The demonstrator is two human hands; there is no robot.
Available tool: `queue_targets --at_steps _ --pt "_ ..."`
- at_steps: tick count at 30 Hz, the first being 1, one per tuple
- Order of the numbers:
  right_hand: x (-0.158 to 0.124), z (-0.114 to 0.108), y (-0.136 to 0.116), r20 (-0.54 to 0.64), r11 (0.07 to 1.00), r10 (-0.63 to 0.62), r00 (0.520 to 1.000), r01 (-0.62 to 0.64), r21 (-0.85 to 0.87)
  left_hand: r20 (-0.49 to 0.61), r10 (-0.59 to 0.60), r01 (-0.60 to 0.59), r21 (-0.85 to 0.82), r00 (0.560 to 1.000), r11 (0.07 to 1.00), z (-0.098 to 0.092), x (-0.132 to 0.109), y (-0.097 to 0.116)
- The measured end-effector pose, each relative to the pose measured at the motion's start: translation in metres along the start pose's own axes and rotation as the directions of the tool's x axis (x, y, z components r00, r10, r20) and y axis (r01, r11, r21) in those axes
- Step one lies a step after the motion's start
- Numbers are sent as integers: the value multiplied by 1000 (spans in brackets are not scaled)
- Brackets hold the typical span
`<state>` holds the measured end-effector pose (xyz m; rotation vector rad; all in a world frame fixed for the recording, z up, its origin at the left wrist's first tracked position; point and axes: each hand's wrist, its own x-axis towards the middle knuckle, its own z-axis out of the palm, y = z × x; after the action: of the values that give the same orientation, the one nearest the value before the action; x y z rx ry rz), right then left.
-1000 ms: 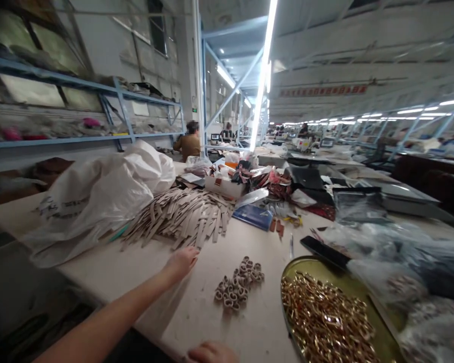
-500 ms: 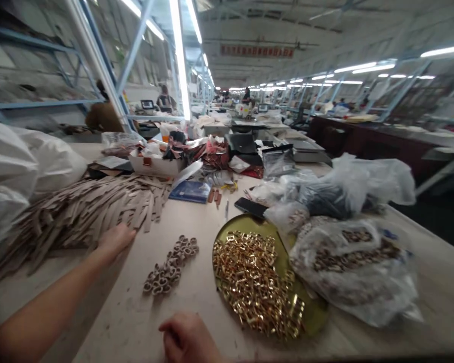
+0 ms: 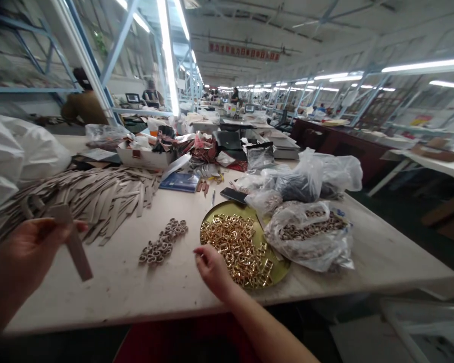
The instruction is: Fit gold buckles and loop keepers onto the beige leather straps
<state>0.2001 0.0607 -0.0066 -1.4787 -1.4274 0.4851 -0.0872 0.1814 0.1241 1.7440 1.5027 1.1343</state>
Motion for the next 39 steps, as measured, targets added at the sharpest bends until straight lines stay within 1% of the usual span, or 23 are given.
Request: queue_targets --at_steps 1,2,3,4,6,8,9,10,12,17,22,27,29,30,31,32,33,34,35,36,37,38,39 --pt "8 -12 5 -34 998 17 999 -19 -59 69 -26 32 -102 997 994 5 -17 3" --pt "15 -22 9 -71 991 20 997 -29 -129 118 -88 113 -228 989 967 13 -35 5" --pt "22 -29 12 -83 988 17 996 -29 -152 238 -174 246 -316 955 916 23 -53 4" --pt "28 -32 14 -82 985 10 997 -24 -171 364 -249 382 -361 897 850 36 -70 1" --pt "36 -28 13 -29 978 -24 999 18 -209 556 -402 655 -391 728 646 62 -98 -8" --pt "41 -12 8 82 954 -66 994 87 -286 658 -468 801 -409 591 436 82 -115 -17" --pt "44 -3 6 143 935 -77 987 122 -334 686 -478 834 -411 548 367 88 -120 -21" --pt "48 8 3 194 914 -78 978 148 -379 707 -484 856 -411 516 314 91 -122 -24" --pt "60 28 2 248 885 -58 967 165 -436 728 -491 877 -411 479 247 92 -121 -25" --pt "102 65 10 287 868 -10 958 151 -474 763 -481 898 -416 432 146 85 -105 -17" --pt "120 78 15 359 868 26 933 157 -471 819 -407 906 -418 404 59 88 -90 -17" --pt "115 67 16 345 890 30 938 132 -436 863 -344 922 -386 370 24 91 -80 -23" --pt "106 60 14 292 952 60 954 33 -303 869 -331 926 -376 369 44 92 -78 -24" --pt "100 58 13 266 985 118 957 -78 -154 870 -326 927 -368 370 71 93 -77 -24" --pt "92 56 10 249 973 208 946 -226 46 867 -326 927 -359 376 113 94 -78 -25" --pt "83 55 7 256 884 320 912 -384 265 861 -327 921 -349 389 174 95 -78 -26" --pt "74 55 2 292 726 430 855 -519 452 849 -326 903 -345 416 254 98 -79 -27" --pt "65 55 -3 340 548 516 786 -608 574 827 -322 868 -346 461 355 100 -81 -28" --pt "56 56 -9 389 387 574 721 -657 647 797 -308 812 -347 519 470 103 -82 -29" --pt "47 57 -15 432 264 603 671 -679 685 762 -285 733 -341 582 588 106 -84 -31" --pt "39 59 -21 469 180 609 639 -687 704 724 -252 639 -324 642 698 109 -86 -32" --pt "33 60 -26 496 131 599 629 -688 714 691 -217 542 -293 689 788 111 -87 -33" --pt "27 60 -31 509 113 580 637 -681 724 665 -188 454 -252 723 854 113 -89 -33"
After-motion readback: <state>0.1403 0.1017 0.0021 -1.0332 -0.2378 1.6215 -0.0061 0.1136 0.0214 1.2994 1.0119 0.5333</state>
